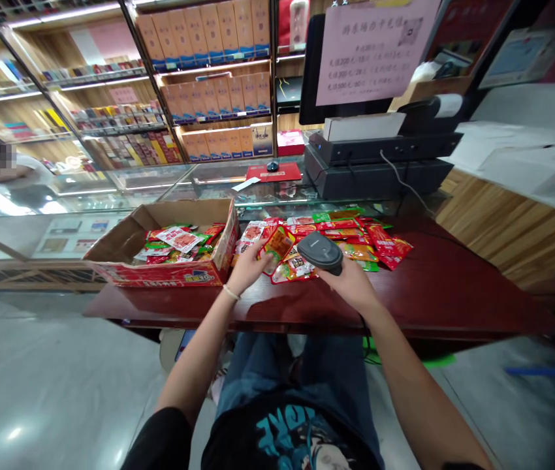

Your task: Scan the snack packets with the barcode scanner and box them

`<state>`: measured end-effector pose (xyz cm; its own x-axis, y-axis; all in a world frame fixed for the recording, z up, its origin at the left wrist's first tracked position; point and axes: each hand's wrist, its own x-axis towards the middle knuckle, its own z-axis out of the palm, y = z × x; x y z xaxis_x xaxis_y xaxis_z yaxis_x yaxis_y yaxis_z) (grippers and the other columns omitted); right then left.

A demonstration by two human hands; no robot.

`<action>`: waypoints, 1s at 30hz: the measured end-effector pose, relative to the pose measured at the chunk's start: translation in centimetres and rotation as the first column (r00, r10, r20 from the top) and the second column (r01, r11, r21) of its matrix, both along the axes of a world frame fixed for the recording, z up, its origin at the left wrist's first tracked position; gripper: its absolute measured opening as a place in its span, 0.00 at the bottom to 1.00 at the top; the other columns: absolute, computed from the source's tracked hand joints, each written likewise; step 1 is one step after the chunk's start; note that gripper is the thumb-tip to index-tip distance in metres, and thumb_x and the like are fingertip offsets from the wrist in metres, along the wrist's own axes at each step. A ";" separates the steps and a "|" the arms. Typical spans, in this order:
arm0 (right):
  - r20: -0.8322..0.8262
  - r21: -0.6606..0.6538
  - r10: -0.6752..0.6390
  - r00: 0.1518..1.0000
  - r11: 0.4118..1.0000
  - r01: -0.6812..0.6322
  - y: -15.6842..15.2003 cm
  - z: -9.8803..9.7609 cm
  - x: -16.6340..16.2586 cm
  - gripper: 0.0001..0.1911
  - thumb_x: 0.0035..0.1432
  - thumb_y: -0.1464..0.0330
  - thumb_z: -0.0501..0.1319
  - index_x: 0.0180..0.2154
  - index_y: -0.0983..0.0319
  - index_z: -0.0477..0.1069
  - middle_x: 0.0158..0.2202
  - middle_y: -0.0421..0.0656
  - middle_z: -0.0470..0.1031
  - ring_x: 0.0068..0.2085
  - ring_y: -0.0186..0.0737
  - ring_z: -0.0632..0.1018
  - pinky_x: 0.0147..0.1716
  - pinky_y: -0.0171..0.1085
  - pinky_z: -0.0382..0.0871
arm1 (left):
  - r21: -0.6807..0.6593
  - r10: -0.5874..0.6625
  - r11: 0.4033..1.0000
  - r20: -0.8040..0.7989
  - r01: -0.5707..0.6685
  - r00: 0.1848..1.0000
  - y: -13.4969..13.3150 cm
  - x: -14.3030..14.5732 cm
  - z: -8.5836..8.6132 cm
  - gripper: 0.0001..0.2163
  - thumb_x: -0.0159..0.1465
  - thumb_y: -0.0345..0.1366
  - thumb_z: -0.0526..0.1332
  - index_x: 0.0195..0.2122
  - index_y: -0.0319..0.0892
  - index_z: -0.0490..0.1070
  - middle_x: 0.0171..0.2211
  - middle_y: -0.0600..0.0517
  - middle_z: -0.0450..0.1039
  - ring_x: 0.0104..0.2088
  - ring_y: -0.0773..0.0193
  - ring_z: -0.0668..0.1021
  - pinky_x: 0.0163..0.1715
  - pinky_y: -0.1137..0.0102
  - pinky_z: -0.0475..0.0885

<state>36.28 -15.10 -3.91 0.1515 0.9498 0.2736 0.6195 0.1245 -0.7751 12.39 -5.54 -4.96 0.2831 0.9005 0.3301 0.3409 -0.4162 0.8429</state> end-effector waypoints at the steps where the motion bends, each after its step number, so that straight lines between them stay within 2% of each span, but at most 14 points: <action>1: 0.002 0.002 -0.008 1.000 1.000 0.008 0.1 0.1 -0.1 0.18 0.53 0.62 0.64 0.46 0.60 0.75 0.45 0.48 0.80 0.47 0.51 0.79 0.46 0.44 0.70 | 0.072 0.025 0.997 -0.158 -0.014 0.987 -0.2 -1.3 1.6 0.19 0.59 0.36 0.63 0.53 0.44 0.72 0.45 0.49 0.78 0.45 0.55 0.78 0.49 0.64 0.70; 2: 0.004 0.004 -0.017 1.000 1.000 0.017 0.3 0.1 -0.2 0.18 0.53 0.62 0.64 0.45 0.60 0.75 0.45 0.48 0.80 0.47 0.51 0.79 0.46 0.44 0.70 | 0.126 0.066 0.992 -0.285 -0.031 0.956 -0.3 -2.7 3.2 0.19 0.60 0.36 0.61 0.54 0.46 0.71 0.42 0.50 0.79 0.41 0.56 0.79 0.45 0.65 0.71; 4: 0.003 0.007 -0.025 1.000 1.000 0.025 0.4 0.3 -0.5 0.17 0.53 0.61 0.64 0.44 0.60 0.75 0.43 0.47 0.80 0.46 0.51 0.79 0.44 0.44 0.71 | 0.229 0.199 0.967 -0.427 -0.108 0.882 -0.4 -5.8 5.9 0.18 0.64 0.37 0.58 0.55 0.47 0.70 0.39 0.50 0.79 0.38 0.56 0.79 0.42 0.65 0.71; 5: -0.001 0.007 -0.024 1.000 1.000 0.024 0.5 0.4 -0.6 0.17 0.53 0.61 0.63 0.44 0.61 0.75 0.42 0.47 0.80 0.45 0.51 0.79 0.43 0.43 0.71 | 0.301 0.306 0.936 -0.441 -0.183 0.843 -0.2 -7.3 7.0 0.17 0.65 0.36 0.56 0.55 0.48 0.70 0.40 0.49 0.79 0.39 0.55 0.80 0.43 0.64 0.71; 7: -0.015 0.002 -0.022 1.000 1.000 0.023 0.6 0.5 -0.9 0.17 0.53 0.61 0.63 0.43 0.61 0.75 0.39 0.47 0.81 0.43 0.51 0.79 0.41 0.43 0.71 | 0.440 0.519 0.831 -0.392 -0.341 0.760 0.6 -10.5 8.1 0.19 0.66 0.34 0.52 0.57 0.49 0.69 0.47 0.47 0.77 0.47 0.52 0.78 0.49 0.61 0.69; 9: -0.020 -0.005 -0.017 1.000 1.000 0.017 0.8 0.6 -1.2 0.17 0.52 0.60 0.63 0.42 0.61 0.75 0.36 0.47 0.81 0.42 0.51 0.79 0.39 0.42 0.71 | 0.518 0.624 0.750 -0.349 -0.411 0.699 2.0 -13.3 8.2 0.21 0.66 0.33 0.51 0.60 0.47 0.66 0.56 0.45 0.71 0.57 0.50 0.72 0.57 0.56 0.64; 12: -0.016 -0.018 -0.022 1.000 1.000 0.021 1.0 0.6 -1.4 0.17 0.52 0.60 0.63 0.42 0.61 0.75 0.33 0.46 0.80 0.40 0.50 0.79 0.38 0.42 0.71 | 0.489 0.567 0.801 -0.431 -0.347 0.702 3.6 -15.8 7.0 0.23 0.64 0.35 0.55 0.61 0.42 0.66 0.61 0.42 0.66 0.63 0.48 0.65 0.63 0.51 0.57; 14: -0.017 -0.029 -0.025 1.000 0.999 0.025 1.0 0.6 -1.4 0.17 0.52 0.60 0.63 0.42 0.62 0.75 0.30 0.45 0.79 0.38 0.50 0.79 0.37 0.42 0.71 | 0.455 0.507 0.838 -0.441 -0.302 0.741 3.6 -15.7 6.3 0.21 0.64 0.37 0.55 0.58 0.40 0.68 0.59 0.42 0.68 0.61 0.50 0.68 0.62 0.53 0.59; 17: -0.022 -0.050 -0.022 1.000 0.999 0.021 1.1 0.6 -1.4 0.18 0.52 0.59 0.63 0.42 0.61 0.75 0.28 0.44 0.79 0.36 0.48 0.79 0.36 0.41 0.70 | 0.474 0.428 0.851 -0.375 -0.227 0.822 1.8 -13.2 5.9 0.16 0.67 0.37 0.54 0.53 0.42 0.72 0.55 0.46 0.73 0.57 0.55 0.73 0.59 0.58 0.65; 21: -0.036 -0.049 -0.038 0.999 0.998 0.036 0.9 0.7 -1.1 0.18 0.52 0.59 0.64 0.42 0.62 0.75 0.28 0.45 0.79 0.34 0.47 0.79 0.34 0.40 0.70 | 0.468 0.195 0.884 -0.356 -0.007 0.914 -0.9 -7.7 4.8 0.14 0.68 0.35 0.53 0.51 0.45 0.73 0.50 0.49 0.77 0.51 0.60 0.77 0.55 0.63 0.69; 23: -0.042 -0.035 -0.055 0.998 0.998 0.053 0.8 0.8 -0.9 0.16 0.51 0.59 0.64 0.40 0.62 0.75 0.28 0.46 0.79 0.35 0.48 0.79 0.34 0.40 0.71 | 0.417 0.094 0.906 -0.373 0.076 0.923 -1.4 -4.6 3.0 0.14 0.68 0.34 0.53 0.51 0.44 0.73 0.48 0.48 0.77 0.50 0.60 0.77 0.54 0.64 0.70; 25: -0.046 -0.006 -0.064 0.997 0.998 0.064 0.7 0.7 -0.7 0.14 0.51 0.60 0.64 0.38 0.61 0.75 0.29 0.46 0.79 0.36 0.49 0.79 0.34 0.41 0.71 | 0.348 0.015 0.928 -0.391 0.134 0.920 -1.4 -1.3 0.3 0.14 0.68 0.33 0.52 0.52 0.43 0.72 0.49 0.47 0.76 0.50 0.60 0.77 0.54 0.64 0.70; 28: -0.044 0.034 -0.057 0.997 0.998 0.058 0.5 0.5 -0.1 0.12 0.51 0.60 0.64 0.36 0.61 0.74 0.29 0.46 0.79 0.38 0.50 0.80 0.36 0.41 0.72 | 0.330 0.013 0.931 -0.459 0.157 0.888 -0.9 3.4 -4.0 0.16 0.67 0.34 0.54 0.56 0.39 0.69 0.58 0.41 0.69 0.59 0.55 0.70 0.60 0.61 0.64; 30: -0.036 0.042 -0.054 0.998 0.998 0.055 0.4 0.4 0.4 0.12 0.51 0.61 0.63 0.37 0.60 0.74 0.30 0.46 0.79 0.39 0.50 0.80 0.36 0.42 0.72 | 0.315 0.023 0.932 -0.545 0.179 0.838 -0.6 5.8 -6.1 0.24 0.65 0.39 0.60 0.61 0.38 0.64 0.64 0.36 0.59 0.65 0.47 0.61 0.63 0.54 0.59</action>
<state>36.67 -14.73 -3.50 0.2125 0.9274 0.3078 0.5994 0.1250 -0.7907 18.17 -6.18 -11.08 0.5685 0.7265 0.3859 0.6452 -0.6848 0.3386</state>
